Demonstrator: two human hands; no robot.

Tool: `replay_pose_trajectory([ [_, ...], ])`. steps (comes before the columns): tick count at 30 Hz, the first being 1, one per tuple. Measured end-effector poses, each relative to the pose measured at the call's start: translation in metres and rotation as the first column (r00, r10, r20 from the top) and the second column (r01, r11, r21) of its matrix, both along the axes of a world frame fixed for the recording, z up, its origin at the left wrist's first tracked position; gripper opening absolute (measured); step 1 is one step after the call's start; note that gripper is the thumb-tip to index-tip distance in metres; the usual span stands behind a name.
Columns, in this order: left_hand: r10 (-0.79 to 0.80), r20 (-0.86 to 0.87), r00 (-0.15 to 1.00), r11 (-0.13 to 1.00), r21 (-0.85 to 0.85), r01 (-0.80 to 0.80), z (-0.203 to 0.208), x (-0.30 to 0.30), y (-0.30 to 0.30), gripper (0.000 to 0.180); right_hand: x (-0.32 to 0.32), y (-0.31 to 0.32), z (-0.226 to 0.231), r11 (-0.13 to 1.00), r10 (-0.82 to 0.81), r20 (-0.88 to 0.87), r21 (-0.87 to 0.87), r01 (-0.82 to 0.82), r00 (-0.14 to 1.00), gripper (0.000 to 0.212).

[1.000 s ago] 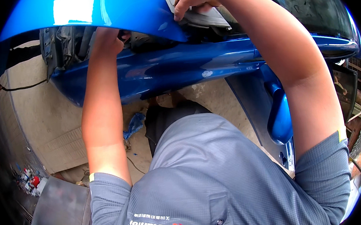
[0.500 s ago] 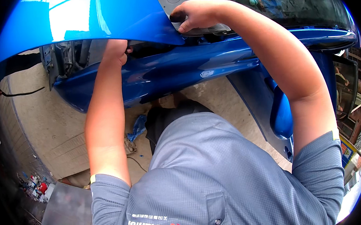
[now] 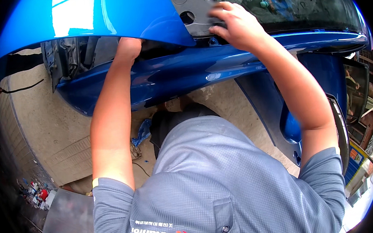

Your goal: The person removes a plastic trim piece from the car's interior door sill, then walks to the front of the vehicle. They attempt to fit the trim piece into the cowl area near the windshield, adjusting it multiple times before handing it to a coworker.

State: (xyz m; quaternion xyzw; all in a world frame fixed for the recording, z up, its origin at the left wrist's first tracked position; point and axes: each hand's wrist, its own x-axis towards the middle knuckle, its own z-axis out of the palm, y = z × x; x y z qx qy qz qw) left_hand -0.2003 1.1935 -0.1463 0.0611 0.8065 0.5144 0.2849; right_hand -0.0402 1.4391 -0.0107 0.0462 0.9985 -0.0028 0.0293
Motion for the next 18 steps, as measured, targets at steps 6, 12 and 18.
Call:
replay_pose_trajectory([
  [6, 0.015, -0.085, 0.996, 0.983, 0.186, 0.001, -0.021, -0.006, -0.002, 0.048, 0.016, -0.009, 0.001, 0.991, -0.136, -0.035, 0.012, 0.136, 0.99, 0.037],
  [12, -0.022, -0.154, 0.988, 0.999, 0.024, 0.026, -0.01, 0.001, -0.008, 0.04, 0.026, -0.015, -0.006, 0.978, -0.202, -0.08, -0.073, 0.197, 0.976, 0.031],
  [18, -0.075, -0.312, 0.947, 0.997, -0.027, 0.071, -0.039, -0.008, -0.009, 0.034, 0.028, -0.015, -0.01, 0.989, -0.149, -0.125, -0.042, 0.145, 0.981, 0.029],
])
